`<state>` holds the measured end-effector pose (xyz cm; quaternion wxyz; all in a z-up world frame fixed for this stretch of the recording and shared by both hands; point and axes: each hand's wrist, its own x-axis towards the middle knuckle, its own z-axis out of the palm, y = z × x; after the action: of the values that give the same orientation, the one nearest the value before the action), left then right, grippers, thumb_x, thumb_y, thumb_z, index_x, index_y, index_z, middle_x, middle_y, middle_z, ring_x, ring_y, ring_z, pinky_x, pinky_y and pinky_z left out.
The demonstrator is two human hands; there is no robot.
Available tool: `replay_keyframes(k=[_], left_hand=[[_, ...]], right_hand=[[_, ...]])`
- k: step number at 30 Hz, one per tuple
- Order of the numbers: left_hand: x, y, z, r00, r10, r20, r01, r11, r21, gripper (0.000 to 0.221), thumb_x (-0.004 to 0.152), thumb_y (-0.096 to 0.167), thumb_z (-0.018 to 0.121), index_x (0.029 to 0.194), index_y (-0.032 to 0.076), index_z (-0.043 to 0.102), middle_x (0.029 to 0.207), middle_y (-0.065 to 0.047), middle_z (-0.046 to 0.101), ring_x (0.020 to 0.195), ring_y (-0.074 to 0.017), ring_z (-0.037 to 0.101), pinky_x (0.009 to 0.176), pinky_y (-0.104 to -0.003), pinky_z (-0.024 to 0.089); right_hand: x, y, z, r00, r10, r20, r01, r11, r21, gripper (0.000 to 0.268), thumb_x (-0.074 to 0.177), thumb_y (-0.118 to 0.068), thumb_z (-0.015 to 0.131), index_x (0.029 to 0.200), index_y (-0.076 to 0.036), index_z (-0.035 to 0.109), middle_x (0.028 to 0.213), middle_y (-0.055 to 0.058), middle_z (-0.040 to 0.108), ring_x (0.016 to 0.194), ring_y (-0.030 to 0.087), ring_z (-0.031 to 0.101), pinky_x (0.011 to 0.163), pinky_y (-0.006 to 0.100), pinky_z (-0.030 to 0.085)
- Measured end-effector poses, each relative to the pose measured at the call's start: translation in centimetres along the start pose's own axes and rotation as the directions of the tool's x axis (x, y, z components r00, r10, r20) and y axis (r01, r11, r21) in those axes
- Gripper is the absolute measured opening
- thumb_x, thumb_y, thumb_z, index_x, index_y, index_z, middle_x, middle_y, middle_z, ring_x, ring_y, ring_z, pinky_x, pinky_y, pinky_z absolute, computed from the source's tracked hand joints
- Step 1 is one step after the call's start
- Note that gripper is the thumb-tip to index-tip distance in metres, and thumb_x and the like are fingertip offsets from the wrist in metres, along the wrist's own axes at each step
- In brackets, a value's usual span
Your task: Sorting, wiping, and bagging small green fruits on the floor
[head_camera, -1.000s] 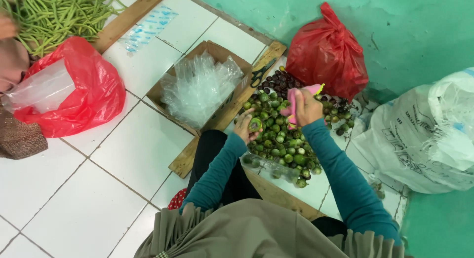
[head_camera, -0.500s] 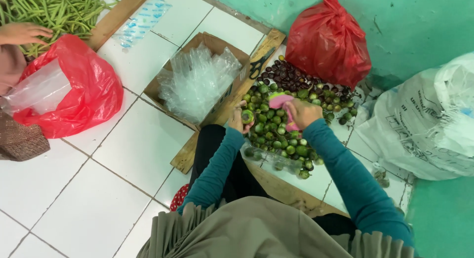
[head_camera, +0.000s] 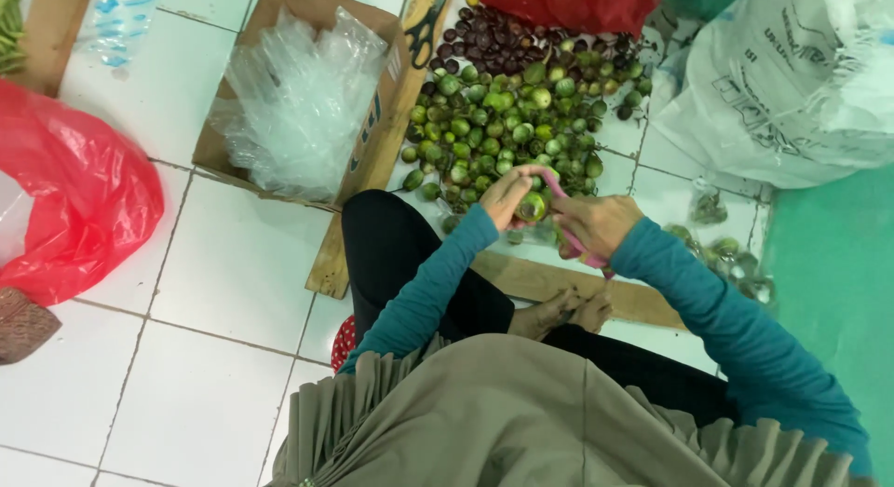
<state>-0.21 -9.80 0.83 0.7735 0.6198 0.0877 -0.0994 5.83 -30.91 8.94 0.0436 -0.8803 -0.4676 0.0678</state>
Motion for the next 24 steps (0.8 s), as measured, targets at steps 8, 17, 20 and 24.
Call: replay_keyframes(k=[8,17,20,24], left_hand=[[5.8,-18.1,4.7,0.94,0.265,0.213,-0.321,0.481,0.816,0.035,0.108,0.024,0.058,0.142,0.027,0.053,0.142,-0.017,0.048,0.123,-0.0389,0.058,0.094,-0.051,0.06],[8.1,-18.9,7.5,0.896,-0.118,0.428,-0.439,-0.384,0.812,0.04,0.104,0.025,0.066,0.142,0.021,0.055,0.166,-0.012,0.027,0.157,-0.0445,0.001,0.122,-0.066,0.017],[8.1,-16.9,4.9,0.902,-0.128,0.412,-0.429,-0.362,0.827,0.038,0.104,0.025,0.067,0.141,0.022,0.058,0.164,-0.011,0.031,0.156,-0.0447,0.001,0.123,-0.067,0.018],[6.0,-10.9,-1.4,0.928,0.088,0.361,-0.348,-0.14,0.927,0.025,0.098,0.042,0.072,0.118,0.028,0.069,0.164,-0.009,0.031,0.159,-0.0425,0.002,0.125,-0.067,0.02]], right_hand=[[-7.9,10.3,10.5,0.64,0.407,0.652,-0.385,0.904,-0.186,0.033,0.094,-0.061,0.055,0.12,-0.05,0.072,0.12,-0.004,0.08,0.115,0.029,0.075,0.1,0.048,0.059],[-5.6,6.6,4.3,0.545,0.518,0.66,-0.501,0.832,-0.239,0.033,0.097,-0.053,0.055,0.126,-0.051,0.072,0.12,0.002,0.08,0.114,0.03,0.075,0.098,0.046,0.061],[-5.1,8.0,7.1,0.661,0.49,0.569,-0.464,0.862,-0.204,0.036,0.099,-0.053,0.054,0.13,-0.044,0.071,0.118,0.007,0.08,0.11,0.034,0.076,0.094,0.05,0.062],[-1.8,8.1,8.7,0.816,0.395,0.423,-0.334,0.918,-0.213,0.036,0.098,-0.056,0.051,0.128,-0.046,0.069,0.11,0.003,0.077,0.103,0.034,0.076,0.088,0.053,0.062]])
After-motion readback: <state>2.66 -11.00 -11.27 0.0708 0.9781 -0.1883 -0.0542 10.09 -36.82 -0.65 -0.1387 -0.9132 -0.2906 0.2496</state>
